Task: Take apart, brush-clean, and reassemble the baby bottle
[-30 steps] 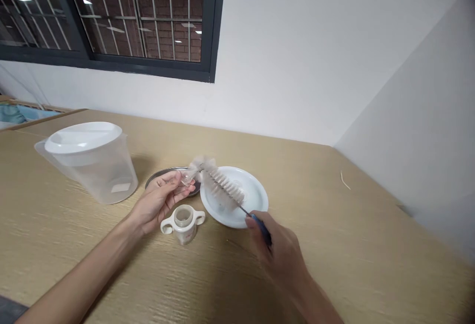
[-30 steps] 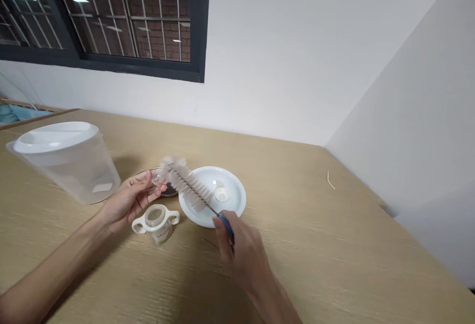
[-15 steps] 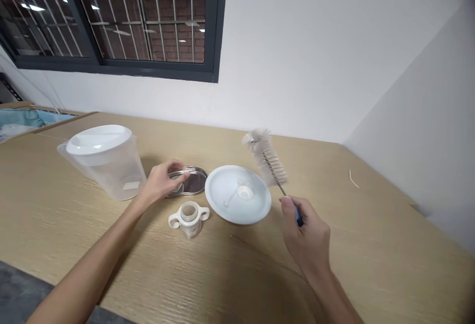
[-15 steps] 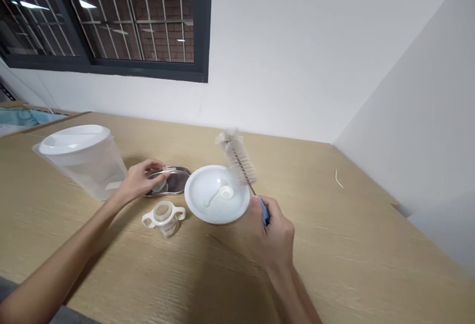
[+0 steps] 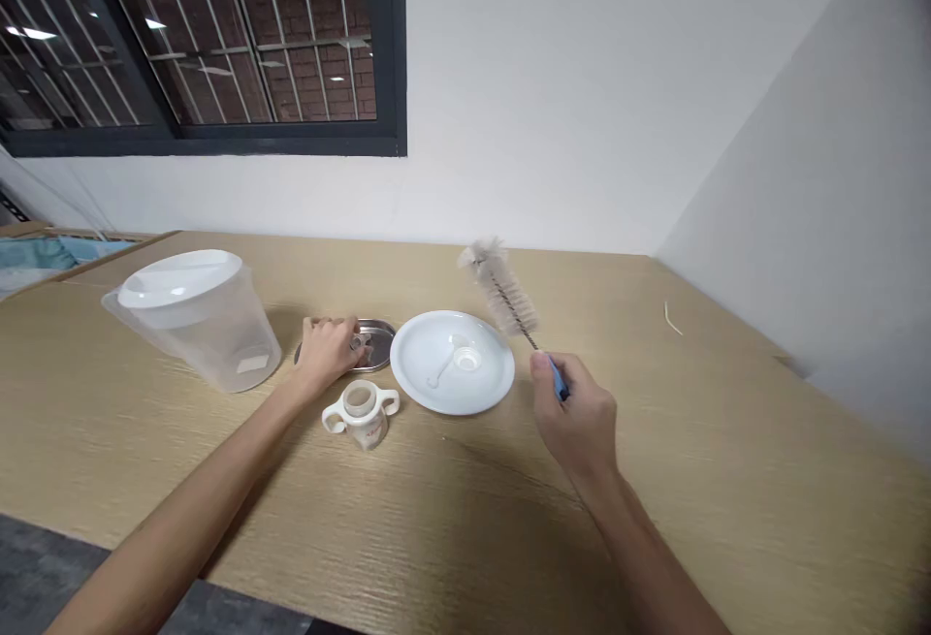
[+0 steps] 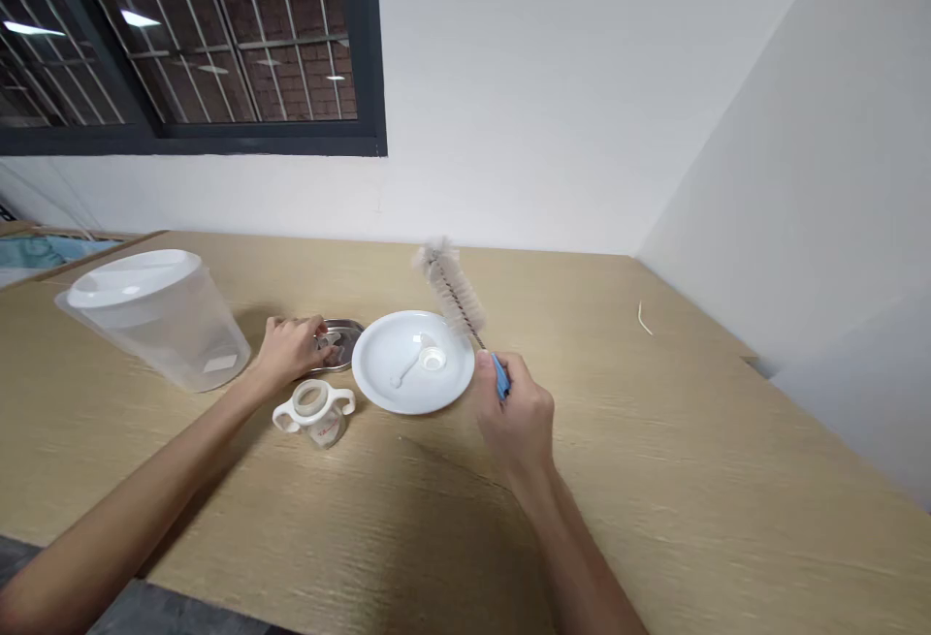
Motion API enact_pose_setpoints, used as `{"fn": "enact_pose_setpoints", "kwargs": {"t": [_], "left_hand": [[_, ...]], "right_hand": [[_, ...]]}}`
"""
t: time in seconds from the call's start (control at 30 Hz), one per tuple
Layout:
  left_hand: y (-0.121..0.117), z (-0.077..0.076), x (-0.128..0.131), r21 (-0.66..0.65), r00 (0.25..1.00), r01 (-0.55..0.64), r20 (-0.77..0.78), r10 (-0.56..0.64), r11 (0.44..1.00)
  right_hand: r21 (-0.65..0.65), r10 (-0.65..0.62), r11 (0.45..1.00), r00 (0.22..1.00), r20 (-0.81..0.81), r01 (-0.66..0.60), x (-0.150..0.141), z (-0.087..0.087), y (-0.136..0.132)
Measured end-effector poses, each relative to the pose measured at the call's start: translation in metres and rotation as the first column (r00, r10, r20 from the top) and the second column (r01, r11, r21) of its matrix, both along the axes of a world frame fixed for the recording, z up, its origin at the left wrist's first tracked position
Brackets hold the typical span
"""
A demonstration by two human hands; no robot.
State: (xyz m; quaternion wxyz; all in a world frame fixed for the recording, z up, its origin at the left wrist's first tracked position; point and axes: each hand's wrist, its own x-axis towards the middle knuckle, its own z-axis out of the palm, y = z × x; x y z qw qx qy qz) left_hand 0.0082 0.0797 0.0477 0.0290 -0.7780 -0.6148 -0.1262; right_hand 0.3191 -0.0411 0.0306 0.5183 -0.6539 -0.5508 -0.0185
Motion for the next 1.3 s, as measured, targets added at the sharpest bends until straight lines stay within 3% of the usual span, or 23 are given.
{"fn": "enact_pose_setpoints", "kwargs": {"t": [0.13,0.23,0.4,0.5,0.6,0.7,0.8,1.0,1.07,1.2,1.3], "left_hand": [[0.009,-0.007,0.000,0.039,0.999,-0.031,-0.034,0.033,0.999],[0.013,-0.001,-0.005,0.054,0.999,-0.024,-0.021,0.025,0.998],[0.012,0.038,0.002,0.107,0.997,0.043,0.066,-0.050,0.993],[0.013,0.066,0.029,0.058,0.981,0.167,0.087,-0.172,0.984],[0.018,0.080,0.068,-0.035,0.954,0.289,0.087,-0.285,0.957],[0.029,0.077,0.105,-0.167,0.938,0.346,0.072,-0.338,0.923],[0.045,0.065,0.135,-0.332,0.926,0.367,0.036,-0.377,0.869],[0.063,0.040,0.169,-0.565,0.906,0.310,-0.068,-0.418,0.764],[0.063,0.038,0.175,-0.577,0.904,0.290,-0.098,-0.417,0.764],[0.057,0.049,0.176,-0.471,0.896,0.312,-0.143,-0.420,0.825],[0.043,0.061,0.174,-0.423,0.828,0.455,-0.123,-0.547,0.784]], "right_hand": [[0.011,0.013,1.000,1.000,0.010,-0.013,0.001,-0.002,0.001],[0.015,0.001,1.000,1.000,0.004,-0.001,0.004,-0.003,0.003],[0.005,-0.050,0.999,0.998,-0.034,0.050,0.012,-0.002,0.006],[-0.017,-0.088,0.996,0.994,-0.057,0.087,0.016,-0.004,0.008],[-0.062,-0.134,0.990,0.988,-0.075,0.129,0.024,-0.007,0.012],[-0.140,-0.177,0.976,0.981,-0.074,0.165,0.036,-0.011,0.018],[-0.261,-0.202,0.948,0.978,-0.048,0.183,0.050,-0.018,0.024],[-0.460,-0.213,0.867,0.977,0.006,0.192,0.064,-0.030,0.029],[-0.482,-0.205,0.856,0.979,0.018,0.188,0.064,-0.031,0.029],[-0.495,-0.214,0.846,0.977,0.021,0.196,0.064,-0.028,0.030],[-0.483,-0.246,0.848,0.969,0.005,0.218,0.067,-0.024,0.030]]}}
